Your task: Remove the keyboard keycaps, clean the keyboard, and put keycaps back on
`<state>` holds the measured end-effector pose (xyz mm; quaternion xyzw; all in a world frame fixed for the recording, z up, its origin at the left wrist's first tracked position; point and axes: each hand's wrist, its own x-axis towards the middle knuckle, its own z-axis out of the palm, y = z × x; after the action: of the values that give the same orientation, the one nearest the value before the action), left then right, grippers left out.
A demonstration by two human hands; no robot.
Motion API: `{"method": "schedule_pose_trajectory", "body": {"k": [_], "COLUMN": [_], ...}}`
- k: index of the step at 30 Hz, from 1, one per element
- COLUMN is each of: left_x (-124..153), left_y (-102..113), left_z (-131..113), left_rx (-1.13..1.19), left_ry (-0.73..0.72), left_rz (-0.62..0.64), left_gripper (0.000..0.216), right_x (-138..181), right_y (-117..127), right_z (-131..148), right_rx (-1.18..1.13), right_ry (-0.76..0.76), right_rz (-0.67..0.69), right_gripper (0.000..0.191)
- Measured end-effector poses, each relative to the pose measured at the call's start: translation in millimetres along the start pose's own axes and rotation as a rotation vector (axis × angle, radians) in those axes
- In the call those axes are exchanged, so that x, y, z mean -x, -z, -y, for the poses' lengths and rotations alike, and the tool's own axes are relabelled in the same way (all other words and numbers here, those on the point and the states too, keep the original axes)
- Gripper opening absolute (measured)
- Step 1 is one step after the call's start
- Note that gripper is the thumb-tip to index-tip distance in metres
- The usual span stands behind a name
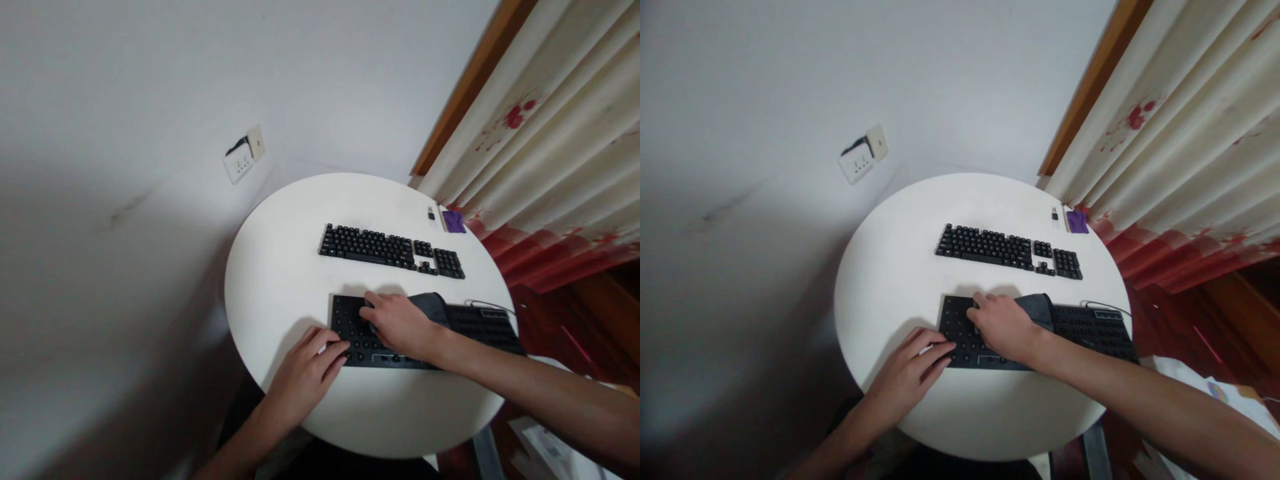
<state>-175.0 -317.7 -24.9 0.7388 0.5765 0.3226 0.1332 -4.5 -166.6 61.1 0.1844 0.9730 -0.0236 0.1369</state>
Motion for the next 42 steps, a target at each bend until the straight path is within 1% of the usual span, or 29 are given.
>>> {"method": "schedule_pose_trajectory", "body": {"k": [6,9,12,18,22,26,31,36,42], "left_x": [-1,-2,-2,-4,-3,-3,-5,-4,-5], "left_y": [-1,0,1,1,0,1,1,0,-1], "left_z": [2,3,2,1,1,0,1,5,10], "left_rx": [-0.015,-0.026,-0.030,-0.050,-0.047,-0.039,-0.048,-0.061,-0.086], "left_ry": [-0.011,-0.013,-0.022,-0.043,-0.036,-0.036,-0.048,-0.066,-0.062], "left_rz": [-0.006,-0.005,-0.008,-0.030,-0.038,-0.038,-0.054,-0.070,-0.063], "left_gripper": [0.026,0.026,0.025,0.024,0.025,0.025,0.024,0.024,0.023], "right_x": [24,30,31,17,22,43,75,107,154], "right_y": [-15,-19,-19,-12,-11,-16,-27,-40,-54], "right_z": [-8,-10,-11,-7,-9,-23,-46,-69,-102], "right_rx": [0.031,0.023,0.000,-0.009,0.008,0.024,0.052,0.068,0.063], "right_ry": [0.000,-0.042,-0.061,-0.024,-0.014,-0.021,-0.072,-0.147,-0.254], "right_rz": [-0.067,-0.067,-0.065,-0.078,-0.052,-0.037,-0.039,-0.043,-0.048], "right_gripper": [0.014,0.021,0.027,0.016,0.015,0.016,0.016,0.018,0.021]}}
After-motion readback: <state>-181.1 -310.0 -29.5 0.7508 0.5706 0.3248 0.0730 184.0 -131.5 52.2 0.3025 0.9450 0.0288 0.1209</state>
